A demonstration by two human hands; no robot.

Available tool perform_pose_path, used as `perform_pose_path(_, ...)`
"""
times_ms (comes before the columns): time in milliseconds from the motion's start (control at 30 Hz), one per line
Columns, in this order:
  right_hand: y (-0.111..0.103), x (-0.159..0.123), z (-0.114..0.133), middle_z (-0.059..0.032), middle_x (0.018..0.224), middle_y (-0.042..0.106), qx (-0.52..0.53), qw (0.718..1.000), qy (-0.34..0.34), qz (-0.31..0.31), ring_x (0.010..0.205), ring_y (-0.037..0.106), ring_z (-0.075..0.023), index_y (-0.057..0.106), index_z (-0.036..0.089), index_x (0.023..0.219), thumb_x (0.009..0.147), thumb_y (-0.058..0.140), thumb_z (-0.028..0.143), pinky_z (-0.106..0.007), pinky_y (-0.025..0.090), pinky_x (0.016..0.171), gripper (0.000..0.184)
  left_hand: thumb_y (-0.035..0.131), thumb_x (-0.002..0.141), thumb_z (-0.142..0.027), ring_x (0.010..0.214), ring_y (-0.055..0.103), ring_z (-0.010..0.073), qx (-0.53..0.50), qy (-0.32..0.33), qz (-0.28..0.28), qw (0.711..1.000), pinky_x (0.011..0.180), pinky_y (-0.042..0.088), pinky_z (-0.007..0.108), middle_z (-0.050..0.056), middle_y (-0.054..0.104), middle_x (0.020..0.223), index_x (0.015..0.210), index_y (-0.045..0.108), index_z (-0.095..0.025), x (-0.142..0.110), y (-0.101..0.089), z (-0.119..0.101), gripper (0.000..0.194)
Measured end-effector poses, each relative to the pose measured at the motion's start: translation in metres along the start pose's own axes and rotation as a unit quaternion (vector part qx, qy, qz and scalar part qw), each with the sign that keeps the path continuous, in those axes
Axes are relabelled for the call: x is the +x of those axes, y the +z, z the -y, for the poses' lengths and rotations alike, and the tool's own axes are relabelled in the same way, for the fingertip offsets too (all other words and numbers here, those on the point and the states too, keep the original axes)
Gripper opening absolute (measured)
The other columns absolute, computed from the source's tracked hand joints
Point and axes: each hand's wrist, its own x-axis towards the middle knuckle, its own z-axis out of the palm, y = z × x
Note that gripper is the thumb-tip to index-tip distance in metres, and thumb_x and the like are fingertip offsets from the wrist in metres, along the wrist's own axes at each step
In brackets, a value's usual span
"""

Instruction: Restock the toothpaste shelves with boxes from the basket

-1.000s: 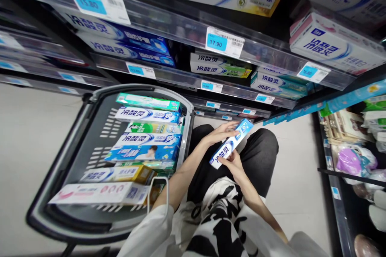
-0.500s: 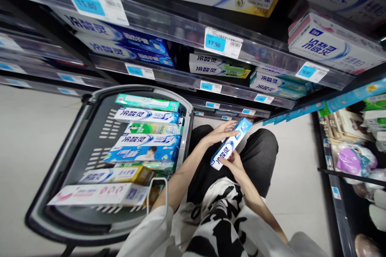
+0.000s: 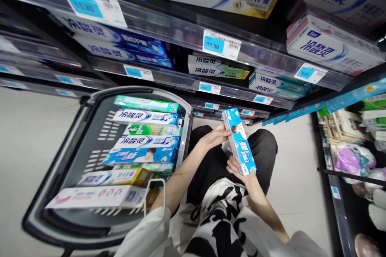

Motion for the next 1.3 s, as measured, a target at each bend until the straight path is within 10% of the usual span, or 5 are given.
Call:
perform_pose_path(300,-0.009,0.009,0.014,-0.0091,0.097,0.077,-0.136,0.988,0.009,-0.068,0.072,0.070,-0.0232,0.071,0.020,0.123,0.082,0.065,0.078,-0.034,0.054,0.063,0.071,0.096,0.063,-0.034,0.104,0.069,0.0282,0.123,0.078,-0.179,0.973,0.094,0.054,0.041,0.010,0.073,0.110,0.117,0.061,-0.016,0.007,-0.006,0.002,0.066)
perform_pose_path(500,-0.009,0.016,0.040,-0.0073,0.107,0.077,-0.327,0.924,-0.113,-0.161,0.073,0.069,-0.0190,0.065,0.020,0.132,0.071,0.090,0.050,-0.026,0.048,0.058,0.072,0.092,0.071,-0.034,0.105,0.070,0.0278,0.170,0.066,-0.332,0.926,0.081,0.057,0.036,0.012,0.071,0.120,0.120,0.054,-0.018,0.016,-0.008,0.007,0.064)
perform_pose_path(833,-0.025,0.017,0.045,-0.0051,0.075,0.073,-0.088,0.984,-0.003,-0.158,0.045,0.048,-0.0120,0.073,0.017,0.105,0.075,0.073,0.069,-0.021,0.027,0.038,0.060,0.089,0.072,-0.047,0.107,0.070,0.0307,0.127,0.049,-0.234,0.963,0.083,0.056,0.036,0.013,0.074,0.115,0.120,0.064,-0.015,0.014,-0.005,-0.006,0.063)
perform_pose_path(1000,-0.026,0.016,0.025,-0.0100,0.090,0.078,-0.103,0.985,0.001,-0.137,0.066,0.068,-0.0209,0.072,0.018,0.107,0.068,0.079,0.074,-0.031,0.052,0.056,0.068,0.088,0.077,-0.044,0.107,0.069,0.0262,0.167,0.059,-0.196,0.964,0.088,0.053,0.033,0.010,0.074,0.117,0.120,0.064,-0.016,0.013,-0.008,-0.003,0.057)
perform_pose_path(1300,-0.013,0.023,0.012,-0.0062,0.111,0.076,-0.310,0.947,-0.035,-0.069,0.108,0.073,-0.0282,0.067,0.021,0.118,0.046,0.099,0.019,-0.045,0.059,0.098,0.079,0.088,0.079,-0.039,0.119,0.069,0.0319,0.252,-0.024,0.071,0.965,0.097,0.055,0.042,0.016,0.072,0.130,0.137,0.065,-0.017,0.007,-0.010,0.001,0.066)
